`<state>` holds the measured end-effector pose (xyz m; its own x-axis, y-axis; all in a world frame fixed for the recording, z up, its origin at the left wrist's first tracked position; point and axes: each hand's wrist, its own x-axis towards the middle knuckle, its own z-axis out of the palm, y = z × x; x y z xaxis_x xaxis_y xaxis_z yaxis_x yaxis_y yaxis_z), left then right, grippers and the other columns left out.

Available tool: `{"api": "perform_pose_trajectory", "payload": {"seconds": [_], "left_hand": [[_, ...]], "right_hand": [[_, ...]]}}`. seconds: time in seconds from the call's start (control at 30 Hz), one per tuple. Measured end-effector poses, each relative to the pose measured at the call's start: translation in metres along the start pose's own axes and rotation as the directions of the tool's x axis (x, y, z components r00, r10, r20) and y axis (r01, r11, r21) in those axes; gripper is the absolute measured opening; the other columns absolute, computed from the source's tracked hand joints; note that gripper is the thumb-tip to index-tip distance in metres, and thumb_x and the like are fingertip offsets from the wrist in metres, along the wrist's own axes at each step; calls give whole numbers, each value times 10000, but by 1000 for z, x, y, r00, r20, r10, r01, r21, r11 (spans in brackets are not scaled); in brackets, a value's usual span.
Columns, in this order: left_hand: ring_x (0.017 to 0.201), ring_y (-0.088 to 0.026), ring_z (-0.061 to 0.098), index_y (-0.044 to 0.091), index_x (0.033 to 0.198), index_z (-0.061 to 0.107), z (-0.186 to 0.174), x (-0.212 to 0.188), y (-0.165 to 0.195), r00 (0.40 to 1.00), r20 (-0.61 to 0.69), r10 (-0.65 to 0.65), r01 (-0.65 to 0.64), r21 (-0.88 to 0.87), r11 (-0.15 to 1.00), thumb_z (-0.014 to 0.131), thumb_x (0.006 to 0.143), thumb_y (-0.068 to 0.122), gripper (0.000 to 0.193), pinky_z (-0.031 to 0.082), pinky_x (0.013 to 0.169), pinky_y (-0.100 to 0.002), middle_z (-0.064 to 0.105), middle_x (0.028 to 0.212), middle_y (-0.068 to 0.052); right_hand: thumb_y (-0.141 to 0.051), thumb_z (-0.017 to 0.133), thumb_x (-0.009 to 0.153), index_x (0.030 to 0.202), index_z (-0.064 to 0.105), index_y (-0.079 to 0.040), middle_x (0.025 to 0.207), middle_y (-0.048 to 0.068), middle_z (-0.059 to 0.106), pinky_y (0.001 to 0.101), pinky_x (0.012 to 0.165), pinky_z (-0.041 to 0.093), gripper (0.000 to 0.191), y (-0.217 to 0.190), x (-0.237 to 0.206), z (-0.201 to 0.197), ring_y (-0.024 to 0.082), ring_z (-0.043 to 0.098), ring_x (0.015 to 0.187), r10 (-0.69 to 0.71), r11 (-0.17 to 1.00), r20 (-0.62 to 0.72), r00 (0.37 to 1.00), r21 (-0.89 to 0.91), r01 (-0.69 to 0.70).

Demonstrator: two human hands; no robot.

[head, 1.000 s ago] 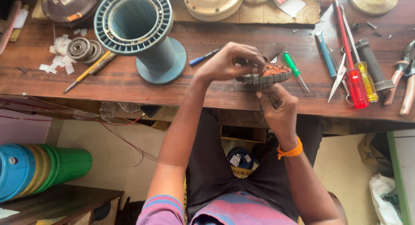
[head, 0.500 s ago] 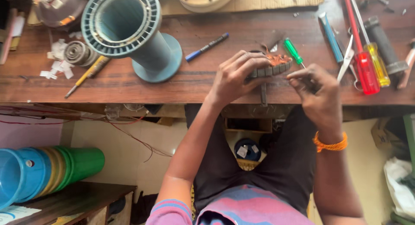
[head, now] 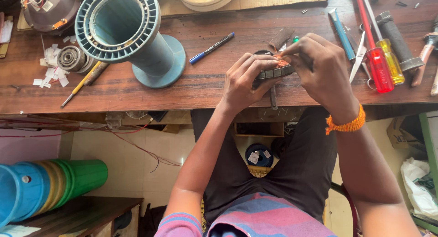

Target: The person sits at a workbench and works on an electric motor armature, using their fingers to arrange and press copper windings and small components around the armature's slots, turning the part as they work around it. They hold the armature steady with one hand while dressing the windings with the other.

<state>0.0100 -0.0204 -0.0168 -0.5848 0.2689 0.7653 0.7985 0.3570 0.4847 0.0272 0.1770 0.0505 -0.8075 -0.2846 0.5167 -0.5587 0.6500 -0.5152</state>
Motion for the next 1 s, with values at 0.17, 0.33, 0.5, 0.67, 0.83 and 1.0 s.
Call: {"api": "perform_pose_trajectory", "payload": {"seconds": [0.17, 0.33, 0.5, 0.67, 0.83, 1.0], "left_hand": [[1050, -227, 708, 107, 1138, 672, -2, 5, 9, 998, -22, -53, 53, -9, 999, 861, 856, 234, 362, 583, 929, -351, 736, 1139, -56], [910, -143, 782, 78, 1168, 675, 0, 26, 9, 880, 134, -456, 475, -289, 831, 720, 951, 225, 266, 612, 834, -297, 779, 992, -60], [805, -122, 757, 62, 1095, 725, -2, 44, -11, 788, 347, -509, 603, -261, 754, 697, 911, 174, 217, 615, 735, -301, 784, 939, -48], [852, -112, 710, 59, 1091, 722, -24, 41, -33, 849, 453, -273, 455, -362, 814, 707, 954, 85, 140, 604, 751, -286, 763, 1018, -28], [957, -159, 713, 44, 1071, 732, -41, 40, -46, 894, 449, -13, 207, -388, 898, 749, 932, 4, 145, 581, 848, -306, 719, 1019, -52], [978, -181, 715, 28, 1059, 729, -43, 44, -45, 873, 488, -12, 235, -399, 887, 742, 953, 124, 144, 586, 861, -333, 713, 1031, -49]], "right_hand": [[-89, 822, 957, 1025, 761, -38, 907, 70, 711, 318, 703, 508, 105, 14, 16, 5, 166, 662, 772, -63, 998, 11, 998, 22, 63], [-144, 881, 934, 923, 722, -30, 845, 65, 702, 311, 664, 495, 196, 19, 22, 12, 154, 659, 735, -47, 999, -70, 996, 19, 49], [-159, 890, 906, 905, 714, -32, 832, 65, 681, 309, 635, 465, 217, 12, 23, 14, 146, 609, 699, -7, 1000, -110, 994, 4, 8], [-147, 848, 923, 964, 750, -44, 854, 67, 710, 304, 585, 445, 148, -8, 3, 13, 124, 585, 628, 65, 996, -46, 997, 68, -62], [-71, 786, 917, 1024, 738, -15, 844, 73, 702, 276, 620, 473, 131, -29, -29, 30, 78, 606, 684, 67, 988, -56, 996, 146, -58], [-35, 748, 955, 966, 683, -10, 602, -7, 558, 242, 503, 365, 70, -27, -44, 51, 21, 460, 552, 343, 898, -41, 938, 306, -315]]}}
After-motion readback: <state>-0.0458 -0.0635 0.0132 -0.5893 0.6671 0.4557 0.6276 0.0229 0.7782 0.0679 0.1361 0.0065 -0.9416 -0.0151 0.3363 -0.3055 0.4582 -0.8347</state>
